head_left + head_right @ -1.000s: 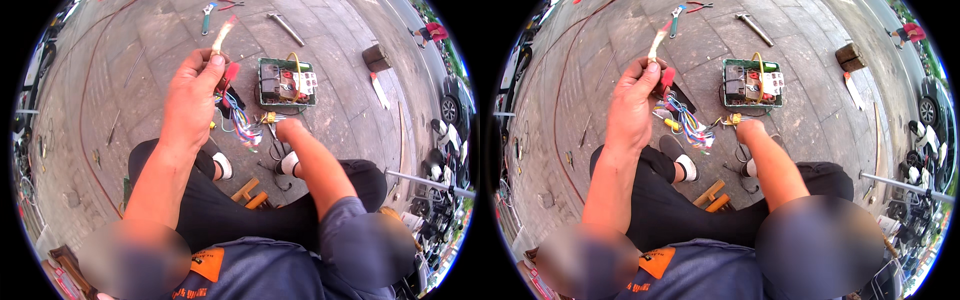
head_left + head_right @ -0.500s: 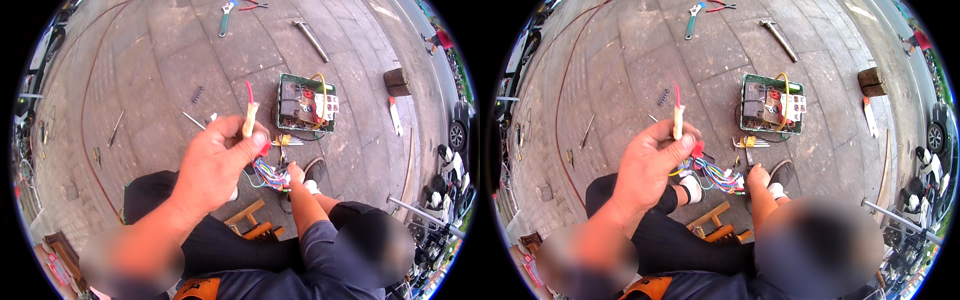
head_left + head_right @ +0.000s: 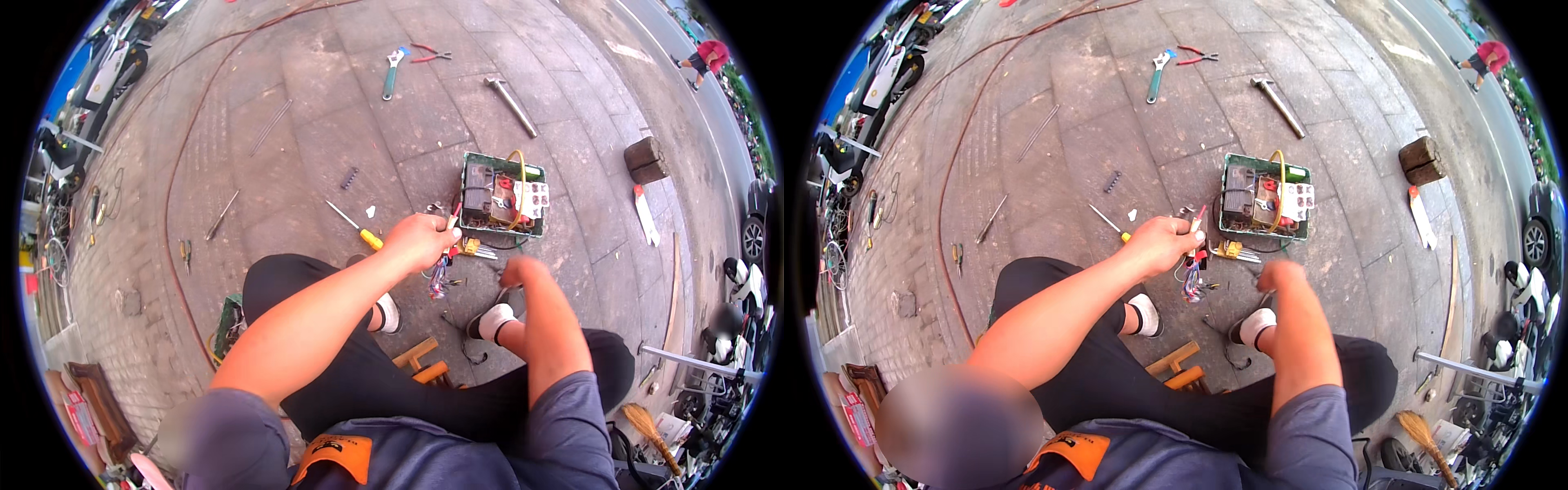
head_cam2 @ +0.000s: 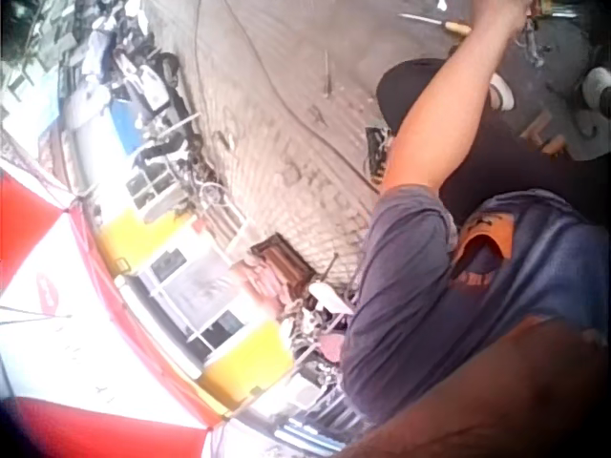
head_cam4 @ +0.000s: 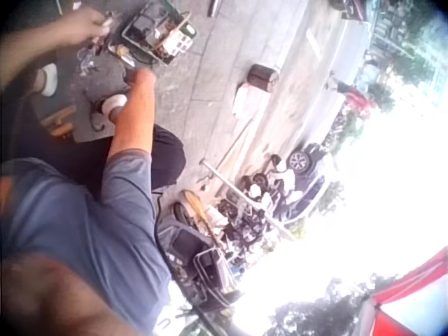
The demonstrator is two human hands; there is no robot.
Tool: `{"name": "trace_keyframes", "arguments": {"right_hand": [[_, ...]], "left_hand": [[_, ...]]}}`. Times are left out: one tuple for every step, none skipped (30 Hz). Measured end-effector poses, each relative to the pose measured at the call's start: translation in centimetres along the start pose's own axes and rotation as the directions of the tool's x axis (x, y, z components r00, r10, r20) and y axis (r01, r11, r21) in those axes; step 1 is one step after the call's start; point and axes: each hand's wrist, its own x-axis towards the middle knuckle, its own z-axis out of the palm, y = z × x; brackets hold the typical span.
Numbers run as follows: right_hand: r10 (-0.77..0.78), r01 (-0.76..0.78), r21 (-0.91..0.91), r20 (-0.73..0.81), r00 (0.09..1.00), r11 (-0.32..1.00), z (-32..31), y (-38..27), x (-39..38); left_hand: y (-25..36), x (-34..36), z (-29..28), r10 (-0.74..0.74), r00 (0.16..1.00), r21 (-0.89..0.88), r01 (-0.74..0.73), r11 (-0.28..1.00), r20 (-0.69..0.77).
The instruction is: The person removes a wiring harness from an electric scooter, sits on a stool, and uses pliers to strip and cut wires. They then twist the exposed wires together and wrap the connections with electrical tape.
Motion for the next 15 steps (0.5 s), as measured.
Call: {"name": "trace_keyframes", "arguments": {"right_hand": [[0.016, -0.015, 0.003, -0.062, 0.998, 1.000, -2.8, 0.4, -3.3], [0.046, -0.044, 0.020, -0.111, 0.993, 0.999, -4.6, 1.4, -5.8], [0.045, -0.039, 0.032, -0.236, 0.971, 0.999, -4.6, 4.6, -5.5], [0.045, -0.026, 0.064, -0.321, 0.946, 0.998, -5.1, 6.8, -6.3], [-0.073, 0.133, 0.106, -0.444, 0.893, 0.985, -6.5, 6.5, -8.1], [-0.203, 0.316, 0.107, -0.568, 0.797, 0.943, -8.2, 4.5, -10.6], [-0.153, 0.372, 0.210, -0.654, 0.741, 0.904, -8.2, 3.3, -13.1], [-0.087, 0.433, 0.300, -0.731, 0.676, 0.850, -8.2, 1.7, -15.6], [-0.074, 0.513, 0.439, -0.703, 0.708, 0.738, -7.7, -0.1, -18.3], [-0.066, 0.566, 0.566, -0.670, 0.740, 0.600, -6.4, -1.9, -20.4], [-0.031, 0.570, 0.571, -0.690, 0.723, 0.590, -4.9, -3.7, -21.2], [-0.001, 0.577, 0.575, -0.708, 0.707, 0.580, -3.5, -5.6, -21.6], [0.007, 0.566, 0.525, -0.737, 0.676, 0.636, -2.0, -7.3, -21.2], [0.023, 0.544, 0.480, -0.764, 0.645, 0.688, -0.4, -8.3, -20.0], [0.012, 0.526, 0.442, -0.773, 0.634, 0.727, 1.2, -9.1, -18.2]], "left_hand": [[-1.4, 0.7, 0.6, -0.013, 1.000, -0.058, 0.012, 0.998, -0.006], [-1.7, 1.1, 1.2, -0.020, 1.000, -0.114, 0.021, 0.993, 0.011], [-0.6, 1.7, 2.0, -0.030, 0.999, -0.088, 0.031, 0.996, 0.013], [-0.7, 3.1, 2.6, -0.002, 1.000, 0.049, 0.001, 0.999, 0.022], [-3.2, 5.4, 3.3, -0.047, 0.998, -0.134, 0.053, 0.990, 0.044], [-6.6, 6.3, 3.4, -0.103, 0.994, -0.315, 0.111, 0.943, 0.040], [-7.7, 6.2, 4.1, -0.209, 0.977, -0.422, 0.204, 0.883, 0.035], [-8.2, 6.1, 4.3, -0.307, 0.951, -0.523, 0.281, 0.805, 0.039], [-8.5, 6.2, 4.4, -0.394, 0.917, -0.620, 0.341, 0.707, 0.054], [-8.8, 6.2, 4.6, -0.393, 0.915, -0.652, 0.353, 0.671, 0.091], [-9.2, 5.9, 5.0, -0.390, 0.911, -0.681, 0.369, 0.633, 0.131], [-9.7, 5.8, 5.1, -0.389, 0.906, -0.708, 0.385, 0.592, 0.167], [-10.2, 6.3, 4.9, -0.404, 0.899, -0.700, 0.398, 0.593, 0.168], [-10.1, 6.2, 5.0, -0.411, 0.895, -0.721, 0.400, 0.566, 0.173], [-9.5, 6.0, 4.6, -0.415, 0.894, -0.740, 0.395, 0.545, 0.171]]}}
